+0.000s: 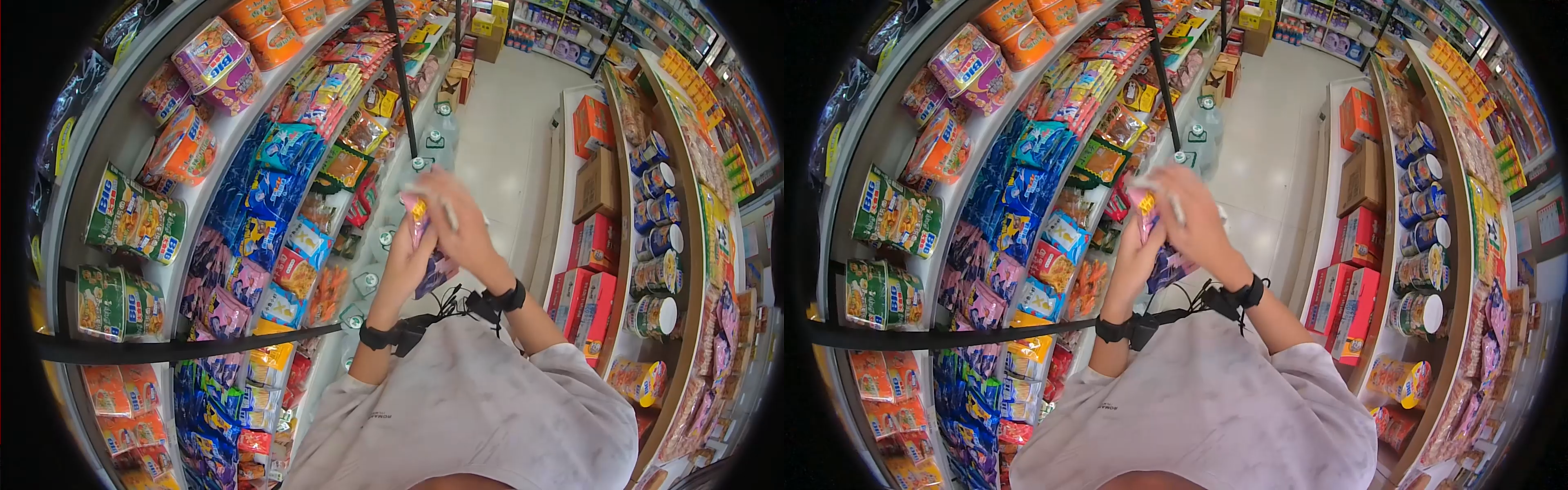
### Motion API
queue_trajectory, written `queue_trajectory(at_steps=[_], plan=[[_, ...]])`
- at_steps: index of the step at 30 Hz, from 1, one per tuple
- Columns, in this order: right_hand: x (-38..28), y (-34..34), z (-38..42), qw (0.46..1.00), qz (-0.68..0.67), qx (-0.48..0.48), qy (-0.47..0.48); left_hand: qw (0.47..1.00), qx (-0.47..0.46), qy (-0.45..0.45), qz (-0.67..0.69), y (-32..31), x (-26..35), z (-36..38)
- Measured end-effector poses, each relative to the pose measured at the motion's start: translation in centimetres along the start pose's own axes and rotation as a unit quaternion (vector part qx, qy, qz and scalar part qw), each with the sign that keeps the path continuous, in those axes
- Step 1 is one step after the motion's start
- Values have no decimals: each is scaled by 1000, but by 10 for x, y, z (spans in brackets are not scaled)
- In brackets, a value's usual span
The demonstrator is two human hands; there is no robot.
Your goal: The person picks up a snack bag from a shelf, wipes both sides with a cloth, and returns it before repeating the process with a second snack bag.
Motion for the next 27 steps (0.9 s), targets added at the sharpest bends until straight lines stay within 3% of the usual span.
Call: queue_trajectory(at_steps=[4, 7, 8, 10, 11, 14, 15, 18, 19, 20, 23, 26, 27], plan=[[4, -3, 12, 995, -41, 80, -50, 974, 128, 64, 178, 4, -4, -7], [-39, -22, 24, 995, 74, -38, 49, 952, 211, 17, 223, 29, -15, -22], [-51, -26, 26, 987, 106, -83, 84, 944, 200, 33, 261, 38, -19, -25], [-53, -27, 30, 983, 67, -125, 116, 923, 178, 63, 336, 59, -29, -26], [-55, -26, 31, 978, 63, -147, 134, 934, 164, 23, 318, 61, -21, -20], [-45, -22, 39, 961, 34, -224, 160, 915, 199, 50, 348, 122, -74, -47], [-35, -19, 42, 953, 23, -252, 165, 893, 249, 43, 373, 100, -37, -39], [19, 1, 44, 997, 12, -65, 43, 897, 204, 48, 390, 91, -9, -35], [38, 15, 45, 993, -91, 21, -69, 902, 221, 36, 369, 89, -4, -35], [53, 26, 45, 960, -190, 105, -178, 914, 224, 22, 337, 84, 4, -34], [64, 40, 38, 857, -397, 217, -248, 939, 236, -4, 249, 58, 28, -24], [47, 12, 35, 784, -523, 156, -295, 956, 202, 9, 212, 45, 14, -28], [42, 2, 42, 724, -569, 163, -354, 961, 197, 12, 192, 41, 12, -29]])
Point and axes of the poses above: each hand's wrist, its own z-axis away from the middle knuckle, its own y-axis out of the back of the hand, x = y × z, the point moved 5 cm from there along -z, towards the middle knuckle, and after that the axes turned 4 degrees about -x, right-handed, at the moved point
